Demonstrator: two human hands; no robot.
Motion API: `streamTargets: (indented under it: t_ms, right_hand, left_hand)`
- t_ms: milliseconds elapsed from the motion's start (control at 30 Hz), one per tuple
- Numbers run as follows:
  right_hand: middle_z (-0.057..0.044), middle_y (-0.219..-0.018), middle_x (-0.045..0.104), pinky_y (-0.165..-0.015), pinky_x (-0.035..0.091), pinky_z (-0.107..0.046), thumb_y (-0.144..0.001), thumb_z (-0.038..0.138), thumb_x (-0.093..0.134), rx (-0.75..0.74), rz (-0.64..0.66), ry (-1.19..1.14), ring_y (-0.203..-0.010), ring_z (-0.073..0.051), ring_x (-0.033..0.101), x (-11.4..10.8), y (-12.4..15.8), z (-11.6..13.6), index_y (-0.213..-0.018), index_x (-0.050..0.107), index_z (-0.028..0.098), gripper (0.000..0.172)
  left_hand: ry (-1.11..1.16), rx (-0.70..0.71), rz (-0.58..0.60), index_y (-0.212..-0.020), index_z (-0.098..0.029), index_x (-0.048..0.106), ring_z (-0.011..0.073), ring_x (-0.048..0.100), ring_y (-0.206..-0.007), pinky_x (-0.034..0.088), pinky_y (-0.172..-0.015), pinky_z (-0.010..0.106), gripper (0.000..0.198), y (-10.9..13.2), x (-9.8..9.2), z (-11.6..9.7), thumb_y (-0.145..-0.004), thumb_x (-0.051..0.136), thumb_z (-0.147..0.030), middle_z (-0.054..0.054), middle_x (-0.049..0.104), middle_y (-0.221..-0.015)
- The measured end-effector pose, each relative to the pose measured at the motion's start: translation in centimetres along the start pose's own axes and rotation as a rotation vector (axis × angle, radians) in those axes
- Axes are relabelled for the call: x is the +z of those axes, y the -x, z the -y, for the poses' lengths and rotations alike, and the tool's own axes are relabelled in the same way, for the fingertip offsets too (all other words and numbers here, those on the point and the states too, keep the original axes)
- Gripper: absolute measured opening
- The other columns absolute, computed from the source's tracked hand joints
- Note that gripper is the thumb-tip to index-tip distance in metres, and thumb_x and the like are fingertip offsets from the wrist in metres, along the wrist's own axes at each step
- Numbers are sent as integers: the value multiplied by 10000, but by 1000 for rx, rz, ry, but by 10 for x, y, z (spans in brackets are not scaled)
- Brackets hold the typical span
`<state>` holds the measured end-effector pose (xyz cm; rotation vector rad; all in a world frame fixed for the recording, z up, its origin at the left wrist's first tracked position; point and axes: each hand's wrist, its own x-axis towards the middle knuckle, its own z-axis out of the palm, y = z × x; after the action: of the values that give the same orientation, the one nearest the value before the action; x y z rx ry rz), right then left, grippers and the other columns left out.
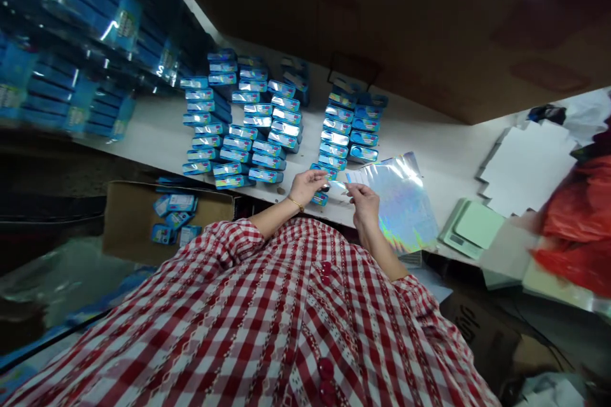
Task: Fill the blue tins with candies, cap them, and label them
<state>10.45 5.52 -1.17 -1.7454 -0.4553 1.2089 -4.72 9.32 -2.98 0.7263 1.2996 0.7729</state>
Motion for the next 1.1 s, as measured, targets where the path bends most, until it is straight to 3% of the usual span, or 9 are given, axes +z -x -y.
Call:
streamTargets:
  t_ms: [133,233,367,600,767,833,1000,1100]
  right_hand:
    - [-13,-709,632,-699,451,-293,-658,425,651,-181,-84,112,-695,-145,557,40,4,-28,-717,652,161,271]
    - [-19,-739,610,-757,445,-313,-730,431,586,-311,-145,263,-737,-156,552,58,0,-36,-718,644,173,265]
    - [-22,-755,591,-846,400,-346,-761,377,578,-433,-191,461,-800,-173,533,65,-9,-36,-697,635,190,206]
    - [-69,-836,589,-835,353,-381,-804,358,547,-422,-222,689,-872,-226,498,68,-15,-38,-713,641,197,207]
    - [-91,-871,566,-795,327,-384,-867,335,450,-492,-187,902,-873,-244,468,56,-10,-32,-945,658,185,268]
    - [-107,-931,566,-798,305,-393,-887,260,401,-587,-89,1052,-901,-253,451,48,-7,-28,-1068,646,217,308]
    - [-114,-1014,583,-810,281,-411,-865,161,397,-823,219,1303,-904,-251,453,23,-10,-25,-1213,594,299,423]
    - [-99,-1042,582,-825,318,-392,-846,156,392,-822,121,1160,-928,-233,486,-9,-30,-24,-1132,646,271,400]
  left_hand:
    - [-127,128,-87,-930,-128,627,111,594,-646,479,-686,256,295,-16,-37,-2,-642,685,-153,-1,636,-693]
    - [-242,211,-117,-943,-133,624,113,587,-649,475,-677,252,301,-32,-49,-2,-646,669,-139,6,633,-714]
    - [-317,259,-117,-967,-140,620,106,563,-619,466,-639,241,312,-48,-52,3,-656,644,-134,0,613,-714]
    - [-302,173,-104,-984,-140,613,97,549,-613,468,-668,246,339,-58,-48,13,-646,643,-151,-10,593,-714]
    - [-350,68,-150,-982,-133,620,111,569,-645,477,-705,268,337,-57,-45,14,-645,635,-123,19,626,-790]
    - [-435,71,-175,-959,-127,631,129,584,-684,482,-735,286,290,-52,-48,14,-673,592,-98,51,642,-859]
    - [-606,325,-210,-982,-134,642,169,588,-824,466,-832,311,260,-23,-46,-4,-777,483,-136,100,617,-1029]
    - [-631,455,-5,-1016,-167,636,175,580,-931,451,-873,294,263,-4,-16,-16,-847,440,-217,88,617,-1048]
